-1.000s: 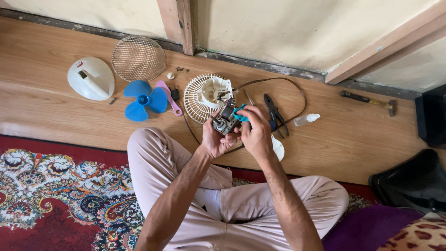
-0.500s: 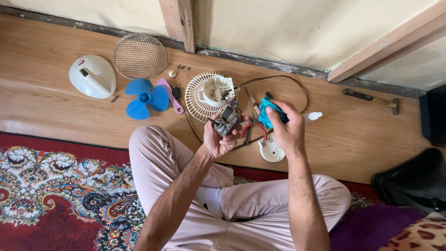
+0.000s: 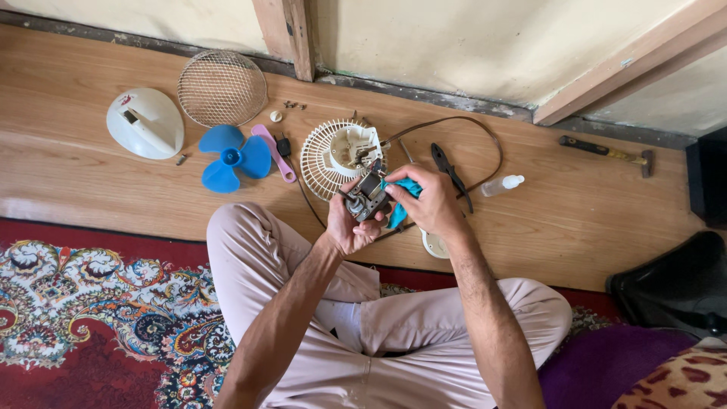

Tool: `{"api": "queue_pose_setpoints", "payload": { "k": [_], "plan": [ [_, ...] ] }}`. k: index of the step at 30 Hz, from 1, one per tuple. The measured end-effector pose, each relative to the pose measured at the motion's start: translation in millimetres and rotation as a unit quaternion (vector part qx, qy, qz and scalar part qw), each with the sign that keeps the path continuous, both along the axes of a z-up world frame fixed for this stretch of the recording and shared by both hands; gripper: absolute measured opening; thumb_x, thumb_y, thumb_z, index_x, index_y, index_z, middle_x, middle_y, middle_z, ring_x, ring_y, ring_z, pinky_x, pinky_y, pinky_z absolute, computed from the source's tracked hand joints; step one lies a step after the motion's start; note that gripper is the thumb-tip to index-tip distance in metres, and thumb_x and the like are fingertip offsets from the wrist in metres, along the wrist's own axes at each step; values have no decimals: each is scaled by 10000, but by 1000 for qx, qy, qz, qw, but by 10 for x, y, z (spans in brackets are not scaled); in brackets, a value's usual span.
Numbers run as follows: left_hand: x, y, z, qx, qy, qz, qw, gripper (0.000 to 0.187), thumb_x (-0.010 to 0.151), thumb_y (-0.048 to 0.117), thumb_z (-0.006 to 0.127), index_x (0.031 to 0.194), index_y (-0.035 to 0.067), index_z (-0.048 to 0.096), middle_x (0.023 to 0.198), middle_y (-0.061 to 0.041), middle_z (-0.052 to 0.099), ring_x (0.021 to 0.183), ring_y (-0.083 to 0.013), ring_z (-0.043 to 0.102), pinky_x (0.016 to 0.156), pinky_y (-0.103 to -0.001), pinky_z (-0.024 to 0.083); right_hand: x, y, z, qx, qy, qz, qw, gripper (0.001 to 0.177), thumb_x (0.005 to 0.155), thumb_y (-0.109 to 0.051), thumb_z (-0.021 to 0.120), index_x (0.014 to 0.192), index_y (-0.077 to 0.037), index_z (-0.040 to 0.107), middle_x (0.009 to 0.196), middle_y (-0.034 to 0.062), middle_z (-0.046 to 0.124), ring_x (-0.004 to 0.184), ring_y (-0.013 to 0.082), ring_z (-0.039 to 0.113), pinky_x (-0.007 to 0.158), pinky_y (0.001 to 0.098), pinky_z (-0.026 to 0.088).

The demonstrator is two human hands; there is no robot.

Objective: The person disassembles a small electric fan motor, cleans the internal components with a brush and cloth, and wipes the fan housing. The person uses a screwdriver and pliers to remove screws and manipulate wires, then reassembles the motor into the fan base.

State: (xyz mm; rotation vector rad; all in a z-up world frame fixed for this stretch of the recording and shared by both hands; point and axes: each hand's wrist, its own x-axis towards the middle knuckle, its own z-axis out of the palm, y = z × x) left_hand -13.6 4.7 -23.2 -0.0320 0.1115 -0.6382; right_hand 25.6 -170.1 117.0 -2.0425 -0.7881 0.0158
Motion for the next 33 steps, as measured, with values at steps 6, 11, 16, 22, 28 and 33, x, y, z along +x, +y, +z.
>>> {"api": "queue_pose_setpoints", "payload": {
  "k": [6,11,16,22,28,33],
  "plan": [
    [-55,-8,-52,28,17,8,999,690,984,617,464,1098,-38,650,822,-216,632,494,-166,523,354,-181,383,94,-19,-54,-57,20,-7,998,147,831,-53,795,949,0,724,814,125,738,710,180,726,619,321,548],
    [-48,-57,-140,36,5,20,999,693,1005,637,457,1100,-26,637,828,-207,637,492,-167,522,376,-190,387,83,-18,-128,-71,29,-18,997,148,817,-49,786,906,20,691,807,133,734,698,162,734,613,321,556],
    [-36,-93,13,3,-15,-2,1000,791,1001,640,448,1167,-112,629,787,-207,647,438,-162,515,352,-181,377,80,-108,-96,-12,100,-97,990,101,874,-63,749,950,-9,710,840,84,755,733,114,739,639,290,583],
    [-14,-123,-27,-16,-14,-18,1000,780,1009,657,451,1156,-85,642,775,-214,656,421,-155,516,346,-178,372,15,-149,-23,94,183,-16,979,153,913,-81,737,1053,-20,719,909,51,745,784,110,732,684,275,597],
    [-81,-119,-185,8,0,-19,1000,754,1010,650,453,1142,-61,667,768,-197,649,436,-154,508,339,-178,364,-57,-85,-6,9,82,-2,997,136,925,-77,744,1044,-13,738,915,85,763,794,114,745,683,274,582],
    [-61,-108,-108,7,22,-10,1000,765,1007,621,435,1222,-91,614,775,-195,635,433,-142,498,331,-177,366,63,-154,-289,-46,96,-63,992,143,918,-86,712,1045,-26,739,890,82,766,792,143,781,674,294,601]
  ]
}}
